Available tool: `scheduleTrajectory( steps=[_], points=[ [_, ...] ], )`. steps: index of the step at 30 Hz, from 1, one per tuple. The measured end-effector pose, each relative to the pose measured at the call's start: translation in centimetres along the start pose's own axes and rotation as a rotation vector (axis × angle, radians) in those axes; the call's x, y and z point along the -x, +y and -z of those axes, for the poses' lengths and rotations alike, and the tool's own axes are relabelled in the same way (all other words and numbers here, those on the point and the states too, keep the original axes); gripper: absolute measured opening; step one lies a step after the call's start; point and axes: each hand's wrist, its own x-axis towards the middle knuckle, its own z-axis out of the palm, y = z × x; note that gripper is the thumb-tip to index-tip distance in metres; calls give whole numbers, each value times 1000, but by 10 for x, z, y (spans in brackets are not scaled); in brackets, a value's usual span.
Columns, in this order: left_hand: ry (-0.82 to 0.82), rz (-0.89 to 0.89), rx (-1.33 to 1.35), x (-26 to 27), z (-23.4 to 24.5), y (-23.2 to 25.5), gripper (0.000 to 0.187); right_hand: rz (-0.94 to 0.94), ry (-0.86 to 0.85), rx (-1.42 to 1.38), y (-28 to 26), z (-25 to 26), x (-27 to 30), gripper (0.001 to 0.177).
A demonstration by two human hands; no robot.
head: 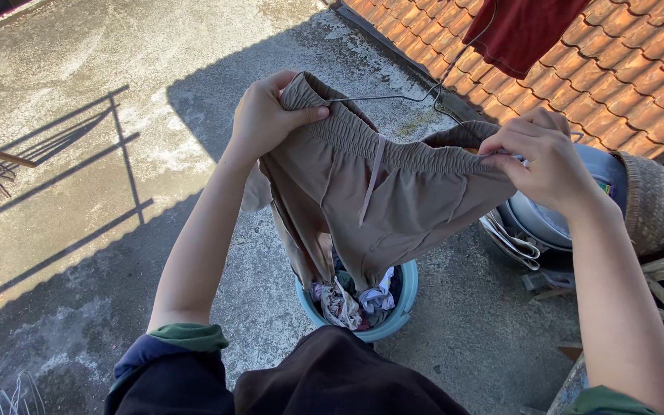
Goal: The recorder hangs several items of laundry, including shorts and t-shirts, onto wire hangers outdoors.
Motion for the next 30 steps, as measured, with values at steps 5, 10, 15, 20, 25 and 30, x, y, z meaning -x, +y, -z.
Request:
scheduleTrajectory(
  steps=[5,10,15,20,25,30],
  points=[
    [-136,95,69,13,11,-3,42,9,-51,2,-4,20,3,14],
    [-47,8,21,31,13,19,39,-57,-52,326,3,19,5,17],
    [38,-130,65,37,14,32,32,-412,-31,-27,15,-12,-1,26],
    [78,7,327,34,16,15,29,-352,83,-405,6,-39,1,61],
    [-110,124,449,32,29,-11,38,-355,188,-419,12,-56,6,36],
    [-324,177,662,38,41,-69,60,-365,351,-447,22,-51,24,38]
  ],
)
